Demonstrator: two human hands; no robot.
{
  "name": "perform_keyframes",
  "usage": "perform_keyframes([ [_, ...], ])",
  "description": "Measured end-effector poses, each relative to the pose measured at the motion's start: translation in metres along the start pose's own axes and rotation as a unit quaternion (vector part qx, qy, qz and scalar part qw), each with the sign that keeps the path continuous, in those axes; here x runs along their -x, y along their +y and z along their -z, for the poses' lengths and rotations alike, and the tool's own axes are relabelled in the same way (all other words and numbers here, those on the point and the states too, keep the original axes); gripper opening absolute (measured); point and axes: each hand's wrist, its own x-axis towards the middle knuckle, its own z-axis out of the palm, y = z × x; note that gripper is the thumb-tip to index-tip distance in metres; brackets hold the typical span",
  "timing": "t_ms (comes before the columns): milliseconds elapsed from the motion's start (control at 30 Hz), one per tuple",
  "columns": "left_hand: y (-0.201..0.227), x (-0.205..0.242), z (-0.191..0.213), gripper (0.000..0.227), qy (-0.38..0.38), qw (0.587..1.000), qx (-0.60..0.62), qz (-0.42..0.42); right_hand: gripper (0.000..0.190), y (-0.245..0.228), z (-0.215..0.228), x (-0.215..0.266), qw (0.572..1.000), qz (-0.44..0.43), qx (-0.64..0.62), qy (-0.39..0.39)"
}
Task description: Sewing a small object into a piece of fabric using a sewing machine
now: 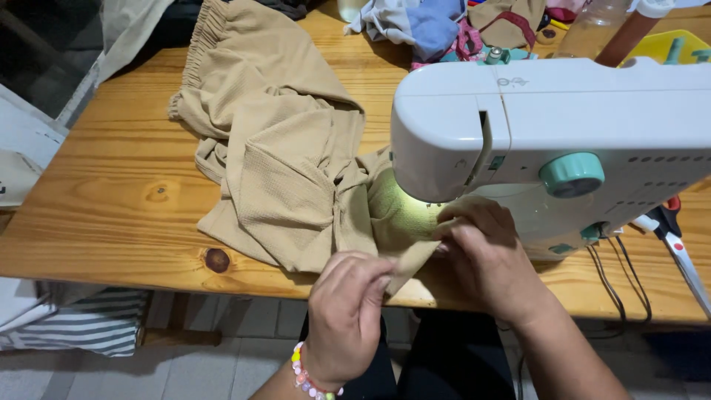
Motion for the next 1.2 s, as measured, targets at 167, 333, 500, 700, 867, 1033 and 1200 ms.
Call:
perform_keyframes([
  [167,-0.006,0.005,0.0,0.03,-0.038,0.998,-0.039,-0.011,0.012,0.004,0.001,-0.001,0.999,-0.014,-0.013,-0.039],
  [333,-0.02,0.008,-0.004,0.039,-0.045,0.986,-0.152,-0.041,0.011,0.006,0.0,-0.004,0.999,-0.017,-0.014,-0.042],
  [500,-0.026,0.006,-0.003,0.036,-0.059,0.975,-0.21,-0.052,0.011,0.004,0.002,-0.007,0.998,-0.017,-0.014,-0.054],
  [700,-0.026,0.0,-0.001,0.027,-0.07,0.978,-0.182,-0.076,0.012,0.005,0.002,-0.005,0.998,-0.026,-0.008,-0.061],
  [867,-0.008,-0.013,0.004,0.015,-0.09,0.982,-0.138,-0.089,0.03,0.01,0.004,0.002,0.998,-0.002,-0.023,-0.055],
  [1033,0.007,-0.022,0.004,0.013,-0.089,0.974,-0.164,-0.127,0.045,0.013,0.006,-0.001,0.999,0.029,-0.039,-0.025],
  [1200,0.011,-0.025,0.005,0.014,-0.094,0.965,-0.191,-0.157,0.037,0.023,0.004,-0.002,0.999,0.043,-0.028,-0.002],
])
